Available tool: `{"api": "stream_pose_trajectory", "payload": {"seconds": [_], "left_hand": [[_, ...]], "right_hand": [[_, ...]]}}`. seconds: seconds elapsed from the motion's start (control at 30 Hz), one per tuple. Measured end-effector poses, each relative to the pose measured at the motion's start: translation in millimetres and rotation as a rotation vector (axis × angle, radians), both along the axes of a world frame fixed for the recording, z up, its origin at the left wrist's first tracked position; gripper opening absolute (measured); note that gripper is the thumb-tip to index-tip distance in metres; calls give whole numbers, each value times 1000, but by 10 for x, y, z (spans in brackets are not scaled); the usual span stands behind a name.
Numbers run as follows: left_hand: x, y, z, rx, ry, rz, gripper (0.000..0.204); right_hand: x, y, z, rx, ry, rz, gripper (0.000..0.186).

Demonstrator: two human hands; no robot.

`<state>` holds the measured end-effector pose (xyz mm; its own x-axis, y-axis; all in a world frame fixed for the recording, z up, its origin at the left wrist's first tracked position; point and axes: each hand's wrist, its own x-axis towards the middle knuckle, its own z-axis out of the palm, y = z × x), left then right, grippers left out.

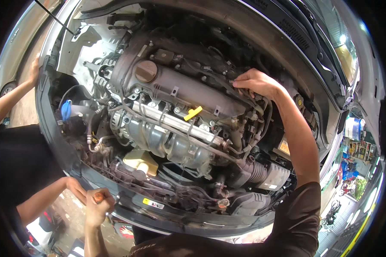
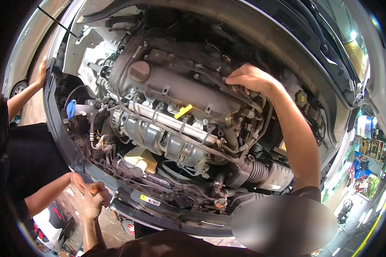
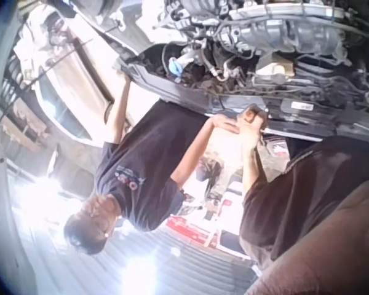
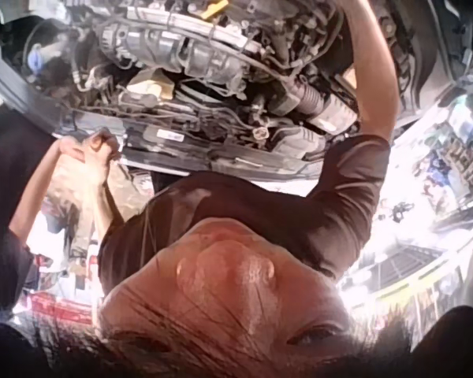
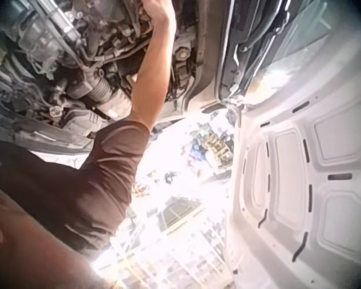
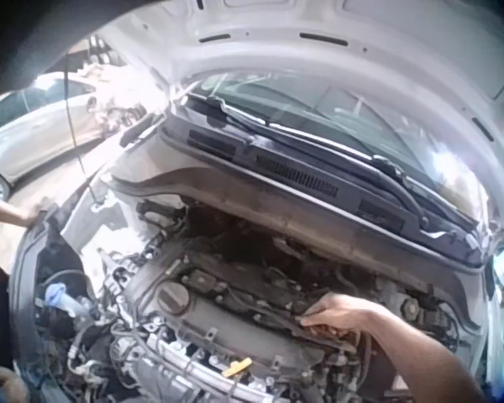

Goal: The person works on a car engine by using tools from a toolbox to remove and replace components under the hood. The person uses a screwdriver to loosen screws, handles a large engine cover, and removes the air filter housing.

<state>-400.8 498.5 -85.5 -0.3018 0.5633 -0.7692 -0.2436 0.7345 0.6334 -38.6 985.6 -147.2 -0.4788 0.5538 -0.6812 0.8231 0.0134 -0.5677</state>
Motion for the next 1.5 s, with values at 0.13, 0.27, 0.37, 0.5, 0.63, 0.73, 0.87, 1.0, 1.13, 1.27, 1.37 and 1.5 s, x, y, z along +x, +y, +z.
{"api": "stream_pose_trajectory", "payload": {"seconds": [0.13, 0.27, 0.37, 0.5, 0.63, 0.73, 0.87, 1.0, 1.13, 1.27, 1.37, 1.5], "left_hand": [[171, 169, -81, -50, -4, -138, 19], [193, 217, -117, -61, -93, -131, 18], [137, 217, -139, -52, -73, -135, 17], [125, 246, -120, -38, -35, -186, 17], [128, 223, -174, -24, -22, -209, 22], [88, 184, -187, 7, 49, -251, 21], [61, 225, -25, -54, 14, -151, 15], [-33, 67, 82, -58, 113, -158, 14], [-171, -83, 179, -90, 162, -143, 13], [-394, -270, 237, -101, 245, -201, 14], [-299, -163, 96, -97, 177, -144, 13], [-158, 210, -19, 48, 140, -339, 14]], "right_hand": [[-3, 109, 21, -186, -2, -116, 32], [16, 100, -4, -262, 22, -209, 33], [23, 48, -11, -276, 51, -299, 33], [50, -35, -98, -239, 105, -396, 32], [104, -37, -143, -172, 85, -346, 29], [41, -118, -118, -127, 79, -394, 30], [62, -164, -140, -125, 89, -390, 32], [-4, -226, -68, -56, 51, -428, 29], [24, -226, -69, -95, 99, -459, 36], [487, -94, 91, -91, 172, -485, 43], [101, -398, 262, 1, 240, -371, 51], [142, -158, 280, 357, -72, -288, 52]]}}
